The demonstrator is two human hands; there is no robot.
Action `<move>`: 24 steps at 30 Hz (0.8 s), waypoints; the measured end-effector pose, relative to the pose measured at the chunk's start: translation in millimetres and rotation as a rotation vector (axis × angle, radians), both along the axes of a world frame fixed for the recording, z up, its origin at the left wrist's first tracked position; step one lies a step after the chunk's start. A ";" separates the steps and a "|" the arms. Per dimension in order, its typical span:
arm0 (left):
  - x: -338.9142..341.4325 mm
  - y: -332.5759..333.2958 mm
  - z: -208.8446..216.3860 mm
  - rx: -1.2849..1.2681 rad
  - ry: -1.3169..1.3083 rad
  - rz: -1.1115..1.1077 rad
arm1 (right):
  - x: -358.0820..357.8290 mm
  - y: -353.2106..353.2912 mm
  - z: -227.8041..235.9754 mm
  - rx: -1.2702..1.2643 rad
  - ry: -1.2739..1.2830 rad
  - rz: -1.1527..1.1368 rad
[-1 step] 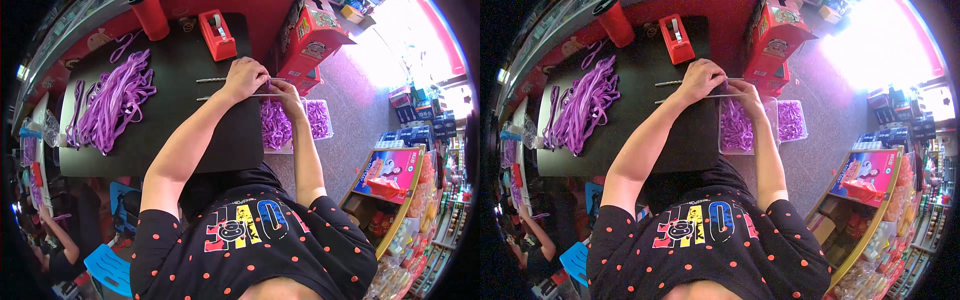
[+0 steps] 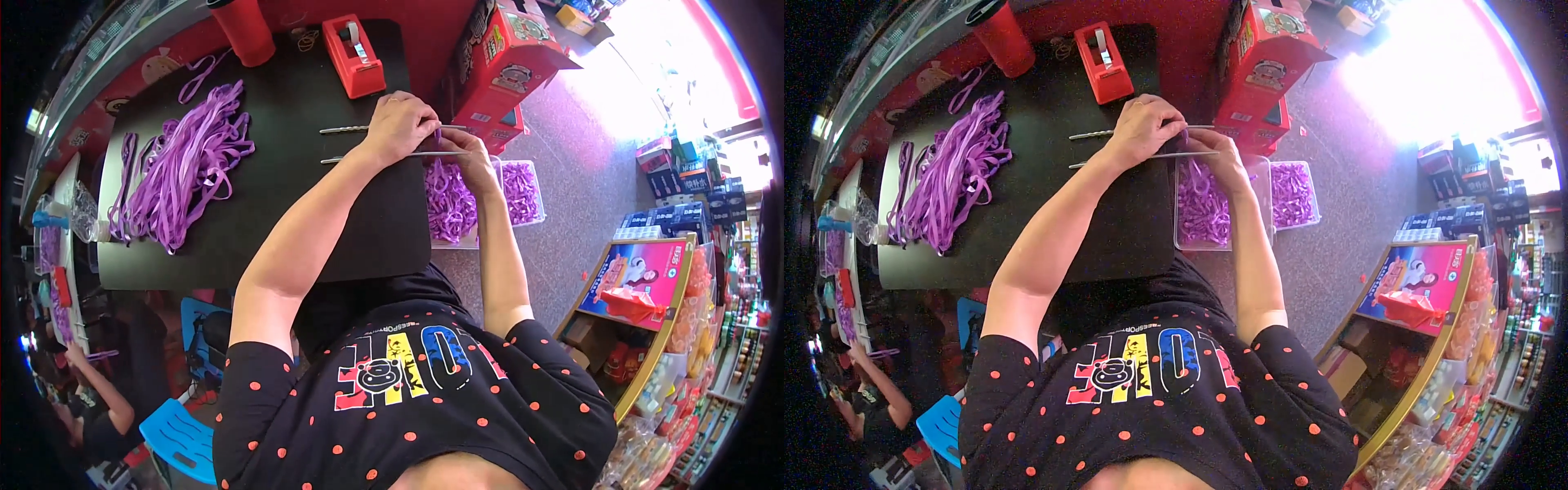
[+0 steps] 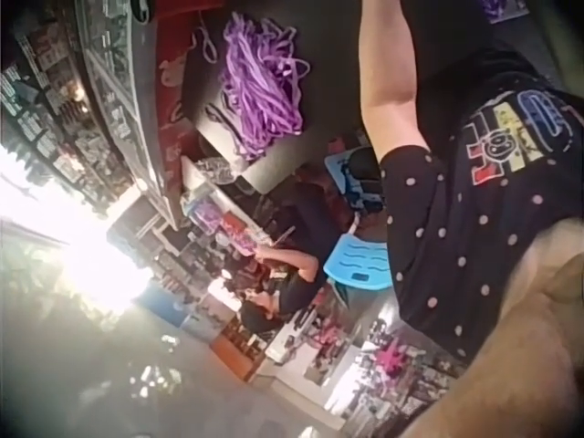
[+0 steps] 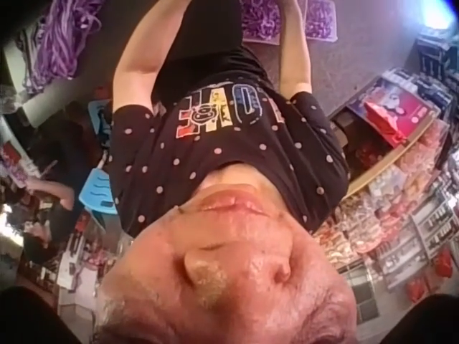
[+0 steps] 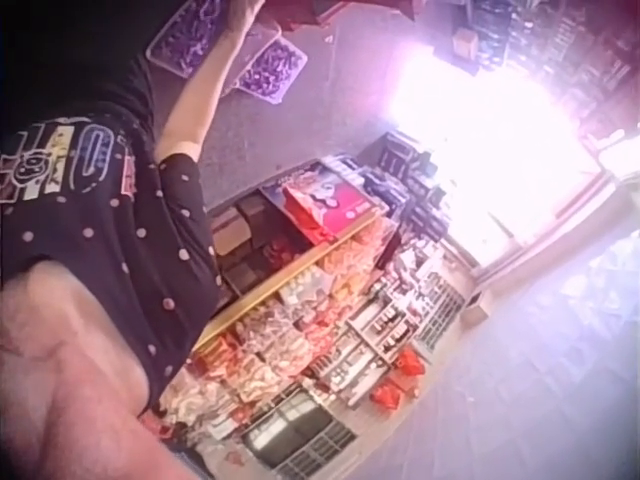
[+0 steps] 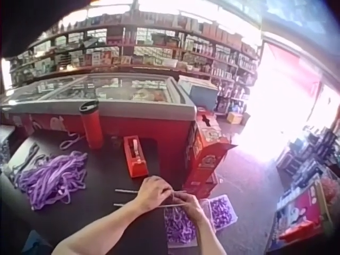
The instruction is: The recorder uses a two-pronged metal jig to wrap purple ribbon into small bows, securing each one with tape from a red dispenser.
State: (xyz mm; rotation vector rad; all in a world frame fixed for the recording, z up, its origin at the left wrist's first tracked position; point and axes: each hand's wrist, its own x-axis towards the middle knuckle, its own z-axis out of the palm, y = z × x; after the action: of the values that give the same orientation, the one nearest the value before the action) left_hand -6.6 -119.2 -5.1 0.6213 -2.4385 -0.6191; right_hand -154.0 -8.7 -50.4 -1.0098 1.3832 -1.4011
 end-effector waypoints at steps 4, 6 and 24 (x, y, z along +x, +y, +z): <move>1.5 -0.1 0.9 -0.004 0.017 -0.005 | 2.2 4.0 -3.5 0.060 -0.050 -0.028; -1.6 0.1 1.2 -0.010 0.023 -0.021 | -5.0 3.7 -18.7 0.039 -0.001 -0.066; 0.7 -3.7 -5.0 -0.050 0.048 -0.051 | 26.7 82.3 -149.0 0.283 0.367 -0.116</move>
State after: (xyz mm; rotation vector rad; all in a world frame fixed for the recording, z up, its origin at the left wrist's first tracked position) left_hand -5.9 -122.9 -10.2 0.5196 -2.4239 -0.5848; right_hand -127.3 73.7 -199.4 -1.0435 1.8764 -1.0923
